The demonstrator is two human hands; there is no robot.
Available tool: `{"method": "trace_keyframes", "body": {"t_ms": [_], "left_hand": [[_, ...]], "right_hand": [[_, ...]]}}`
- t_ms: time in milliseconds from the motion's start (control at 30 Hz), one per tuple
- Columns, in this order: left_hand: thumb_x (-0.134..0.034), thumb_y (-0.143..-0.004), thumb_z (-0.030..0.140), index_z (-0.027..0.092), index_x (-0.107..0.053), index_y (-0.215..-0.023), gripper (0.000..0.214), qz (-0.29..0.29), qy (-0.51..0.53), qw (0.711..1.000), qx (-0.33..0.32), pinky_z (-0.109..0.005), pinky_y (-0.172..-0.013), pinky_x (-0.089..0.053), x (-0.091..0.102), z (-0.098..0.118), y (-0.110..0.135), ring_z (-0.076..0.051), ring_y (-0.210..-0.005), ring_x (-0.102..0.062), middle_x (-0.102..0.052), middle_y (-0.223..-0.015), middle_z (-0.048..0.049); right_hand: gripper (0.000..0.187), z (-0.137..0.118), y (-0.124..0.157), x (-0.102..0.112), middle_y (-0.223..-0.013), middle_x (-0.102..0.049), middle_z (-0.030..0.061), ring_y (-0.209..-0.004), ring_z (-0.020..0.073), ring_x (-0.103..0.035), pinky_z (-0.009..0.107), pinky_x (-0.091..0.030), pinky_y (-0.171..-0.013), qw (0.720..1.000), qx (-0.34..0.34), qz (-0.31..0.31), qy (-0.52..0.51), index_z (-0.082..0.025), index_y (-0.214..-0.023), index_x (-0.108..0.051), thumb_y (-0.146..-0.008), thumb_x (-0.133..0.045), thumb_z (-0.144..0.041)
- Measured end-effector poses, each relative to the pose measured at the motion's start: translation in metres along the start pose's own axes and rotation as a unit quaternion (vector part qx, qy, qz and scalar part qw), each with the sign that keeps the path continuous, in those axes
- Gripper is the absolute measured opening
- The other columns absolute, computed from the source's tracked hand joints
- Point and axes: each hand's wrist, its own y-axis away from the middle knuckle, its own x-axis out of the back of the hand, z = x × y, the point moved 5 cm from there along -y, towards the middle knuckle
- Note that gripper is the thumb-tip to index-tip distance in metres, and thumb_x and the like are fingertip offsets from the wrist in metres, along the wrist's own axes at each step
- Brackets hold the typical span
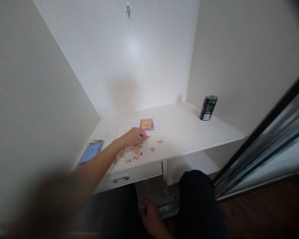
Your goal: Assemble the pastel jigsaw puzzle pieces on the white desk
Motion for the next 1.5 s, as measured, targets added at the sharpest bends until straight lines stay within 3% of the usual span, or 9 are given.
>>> {"method": "trace_keyframes", "body": {"t_ms": [100,200,367,833,1067,1300,1400,1500], "left_hand": [[-0.061,-0.091,0.034,0.014,-0.067,-0.1,0.022,-0.005,-0.022,0.999,0.041,-0.038,-0.083,-0.053,0.008,-0.016,0.006,-0.018,-0.089,-0.065,-0.069,-0.1,-0.0062],[-0.064,-0.09,0.034,0.014,-0.067,-0.097,0.022,-0.045,-0.035,0.997,0.058,-0.038,-0.081,-0.054,0.009,-0.026,0.011,-0.017,-0.085,-0.065,-0.069,-0.096,-0.0047],[-0.062,-0.091,0.036,0.014,-0.066,-0.092,0.023,-0.092,-0.044,0.993,0.067,-0.036,-0.078,-0.054,0.002,-0.025,0.015,-0.016,-0.081,-0.064,-0.068,-0.09,-0.0031],[-0.062,-0.091,0.037,0.014,-0.064,-0.105,0.027,-0.113,-0.036,0.991,0.063,-0.037,-0.078,-0.055,0.004,-0.03,0.012,-0.017,-0.083,-0.065,-0.068,-0.096,-0.0044],[-0.061,-0.092,0.035,0.013,-0.064,-0.102,0.024,-0.028,-0.036,0.996,0.075,-0.039,-0.081,-0.055,0.004,-0.021,0.014,-0.018,-0.09,-0.064,-0.066,-0.101,-0.0055],[-0.06,-0.093,0.037,0.013,-0.065,-0.095,0.024,0.07,-0.008,0.996,0.05,-0.037,-0.08,-0.055,0.001,-0.003,0.019,-0.016,-0.084,-0.065,-0.067,-0.094,-0.0041],[-0.063,-0.09,0.035,0.013,-0.066,-0.09,0.022,0.113,0.016,0.993,0.038,-0.037,-0.08,-0.054,0.016,0.004,0.028,-0.016,-0.081,-0.065,-0.069,-0.089,-0.0033],[-0.056,-0.091,0.028,0.016,-0.07,-0.092,0.02,0.203,0.036,0.977,0.057,-0.034,-0.084,-0.052,0.04,0.01,0.063,-0.018,-0.089,-0.065,-0.071,-0.096,-0.0061]], "right_hand": [[0.035,-0.002,-0.001,0.006,-0.093,-0.073,0.0085,-0.089,0.0195,-0.068,0.026,-0.045,-0.081,1.0,-0.005,0.019,-0.006,-0.016,-0.106,-0.068,-0.08,-0.048,-0.007],[0.034,-0.004,0.001,0.006,-0.093,-0.073,0.0069,-0.087,0.0188,-0.068,0.025,-0.045,-0.077,1.0,-0.01,0.006,-0.017,-0.017,-0.105,-0.068,-0.079,-0.049,-0.007],[0.034,-0.004,0.005,0.004,-0.099,-0.072,0.0074,-0.094,0.0195,-0.068,0.026,-0.045,-0.081,1.0,-0.007,-0.001,-0.016,-0.018,-0.107,-0.068,-0.08,-0.049,-0.007],[0.033,-0.018,0.031,0.023,-0.089,-0.072,0.0074,-0.085,0.02,-0.068,0.026,-0.046,-0.074,0.999,-0.006,0.038,-0.01,-0.017,-0.109,-0.068,-0.082,-0.05,-0.011],[0.03,-0.029,0.057,0.043,-0.091,-0.072,0.0068,-0.086,0.0209,-0.068,0.029,-0.048,-0.077,0.996,0.003,0.088,-0.018,-0.018,-0.109,-0.067,-0.083,-0.051,-0.018],[0.027,-0.03,0.074,0.04,-0.091,-0.072,0.0063,-0.084,0.0214,-0.069,0.03,-0.049,-0.076,0.995,0.043,0.092,-0.01,-0.019,-0.103,-0.069,-0.084,-0.049,-0.019],[0.027,-0.015,0.075,0.043,-0.092,-0.073,0.008,-0.085,0.0232,-0.069,0.032,-0.049,-0.077,0.994,0.041,0.098,-0.002,-0.018,-0.101,-0.069,-0.084,-0.048,-0.019],[0.026,0.003,0.069,0.046,-0.086,-0.073,0.0083,-0.08,0.023,-0.069,0.031,-0.05,-0.073,0.995,0.021,0.09,-0.026,-0.017,-0.098,-0.069,-0.085,-0.046,-0.019]]}}
